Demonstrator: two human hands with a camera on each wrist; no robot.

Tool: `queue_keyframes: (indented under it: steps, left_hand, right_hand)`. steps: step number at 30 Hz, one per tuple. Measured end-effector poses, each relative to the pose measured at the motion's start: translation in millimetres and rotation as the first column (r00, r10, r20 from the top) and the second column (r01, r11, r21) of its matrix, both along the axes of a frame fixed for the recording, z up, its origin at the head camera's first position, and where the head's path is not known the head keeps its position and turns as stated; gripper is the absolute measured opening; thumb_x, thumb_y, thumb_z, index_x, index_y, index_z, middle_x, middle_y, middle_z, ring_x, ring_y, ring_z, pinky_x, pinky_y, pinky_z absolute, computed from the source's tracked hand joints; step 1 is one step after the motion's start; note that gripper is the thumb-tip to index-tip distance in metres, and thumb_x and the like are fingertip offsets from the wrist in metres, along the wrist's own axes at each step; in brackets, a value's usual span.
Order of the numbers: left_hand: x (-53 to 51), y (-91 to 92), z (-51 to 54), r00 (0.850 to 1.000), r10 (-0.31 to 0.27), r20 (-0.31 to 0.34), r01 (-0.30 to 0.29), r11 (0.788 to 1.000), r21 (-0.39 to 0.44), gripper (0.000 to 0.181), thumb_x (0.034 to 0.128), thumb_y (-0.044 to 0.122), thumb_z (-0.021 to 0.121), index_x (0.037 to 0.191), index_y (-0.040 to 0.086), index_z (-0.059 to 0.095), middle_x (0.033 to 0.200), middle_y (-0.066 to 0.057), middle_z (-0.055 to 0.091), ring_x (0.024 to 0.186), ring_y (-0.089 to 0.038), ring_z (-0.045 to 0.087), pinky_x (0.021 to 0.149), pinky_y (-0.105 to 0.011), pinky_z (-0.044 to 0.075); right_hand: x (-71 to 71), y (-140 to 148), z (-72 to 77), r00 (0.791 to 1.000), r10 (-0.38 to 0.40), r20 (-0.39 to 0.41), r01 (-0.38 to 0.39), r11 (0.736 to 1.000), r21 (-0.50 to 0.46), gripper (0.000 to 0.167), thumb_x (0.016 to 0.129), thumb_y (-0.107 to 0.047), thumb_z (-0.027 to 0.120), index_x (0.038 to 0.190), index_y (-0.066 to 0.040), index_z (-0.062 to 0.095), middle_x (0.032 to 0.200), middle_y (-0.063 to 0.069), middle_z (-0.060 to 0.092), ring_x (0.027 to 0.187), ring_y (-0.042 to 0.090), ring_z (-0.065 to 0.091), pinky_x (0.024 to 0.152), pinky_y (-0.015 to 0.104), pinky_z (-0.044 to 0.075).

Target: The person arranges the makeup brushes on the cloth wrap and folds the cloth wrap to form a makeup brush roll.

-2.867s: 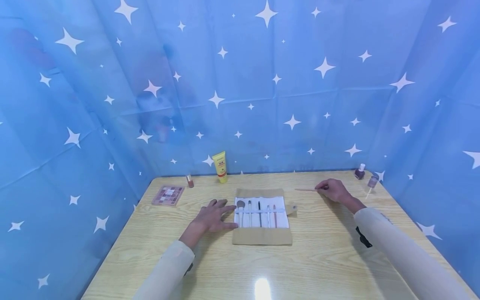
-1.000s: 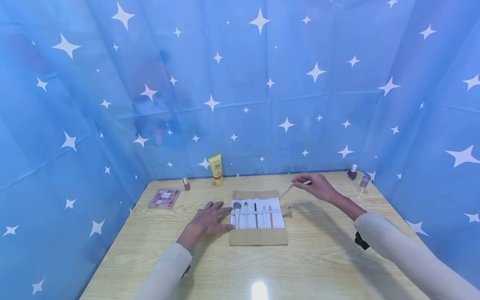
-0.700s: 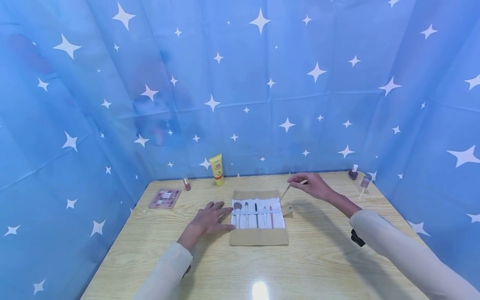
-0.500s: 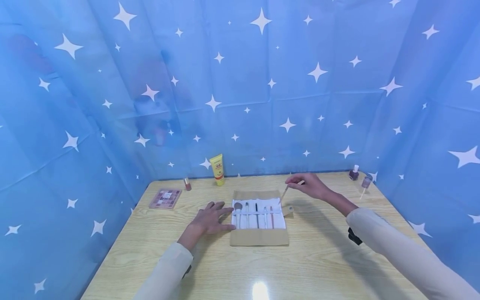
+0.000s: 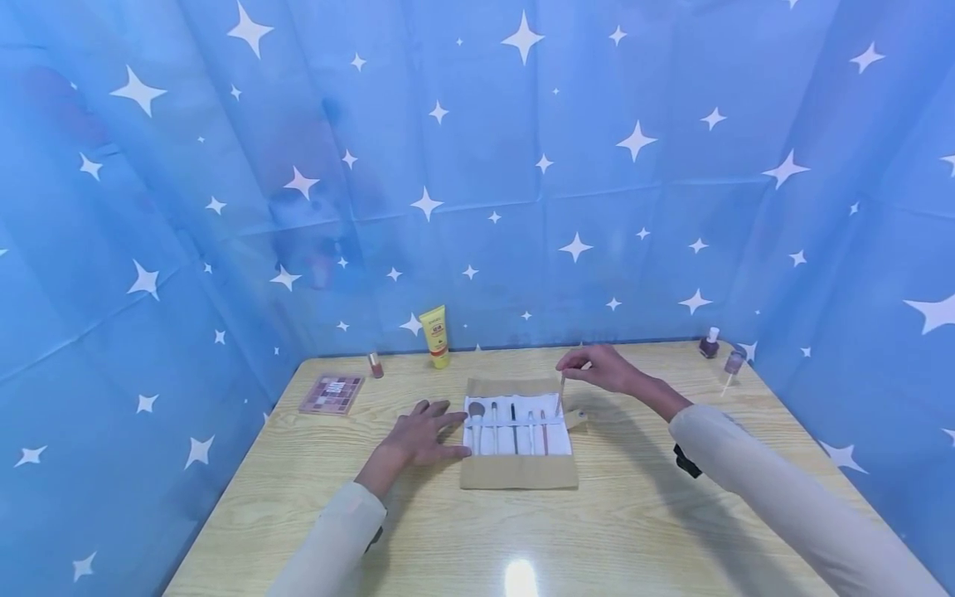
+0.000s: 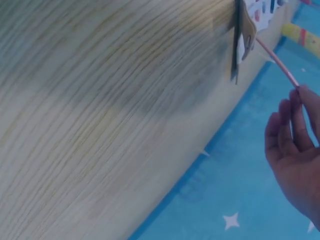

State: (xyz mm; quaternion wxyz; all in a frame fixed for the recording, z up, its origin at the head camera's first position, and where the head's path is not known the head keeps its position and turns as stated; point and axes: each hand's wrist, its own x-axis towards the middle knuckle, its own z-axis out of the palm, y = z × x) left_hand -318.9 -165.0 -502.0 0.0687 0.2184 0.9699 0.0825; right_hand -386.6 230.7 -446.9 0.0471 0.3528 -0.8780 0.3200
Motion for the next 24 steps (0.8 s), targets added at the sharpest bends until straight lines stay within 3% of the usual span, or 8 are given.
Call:
queue_keyframes:
  steps: [7,14,19,24]
  left_hand:
    - [0.8,1.5,1.7,1.0,0.0,0.004,0.0,1.0,-0.002,0.079,0.0901,0.079,0.056,0.157,0.037,0.046,0.167,-0.009,0.034,0.152,-0.044,0.028,0.111,-0.076,0.031]
    - [0.2,2.4,1.8,1.0,-0.003,0.004,0.004,1.0,-0.015,0.08,0.0906,0.079,0.055,0.157,0.037,0.045,0.167,-0.008,0.033,0.152,-0.044,0.028,0.111,-0.075,0.032]
    - [0.4,2.0,2.5,1.0,-0.001,0.002,0.001,1.0,-0.014,0.079,0.0908,0.079,0.055,0.157,0.037,0.045,0.167,-0.008,0.034,0.152,-0.045,0.028,0.112,-0.076,0.031]
    - [1.7,1.3,3.4,1.0,0.005,0.011,-0.005,1.0,-0.004,0.078,0.0912,0.077,0.056,0.157,0.036,0.045,0.167,-0.009,0.034,0.152,-0.045,0.027,0.112,-0.076,0.03]
  right_hand:
    - [-10.7,-11.3,-14.7,0.999,-0.044,-0.027,0.042,0.997,-0.067,0.021,0.096,-0.003,0.073,0.117,0.0,0.073,0.097,0.013,0.077,0.089,0.029,0.074,0.074,0.04,0.061]
    - [-16.1,-18.9,-33.1,0.997,-0.074,-0.037,0.067,0.985,-0.161,0.021,0.094,0.001,0.074,0.115,-0.003,0.072,0.095,0.012,0.076,0.087,0.029,0.074,0.077,0.047,0.061]
    - [-15.1,-22.4,-41.0,0.995,-0.067,-0.079,0.053,0.985,-0.163,0.016,0.094,0.002,0.074,0.108,-0.002,0.073,0.094,0.011,0.076,0.086,0.028,0.073,0.078,0.047,0.062]
    - [-10.8,-24.8,-46.0,0.997,-0.058,-0.045,0.051,0.988,-0.145,0.014,0.095,0.001,0.072,0.109,-0.002,0.073,0.094,0.01,0.076,0.087,0.027,0.072,0.078,0.042,0.061]
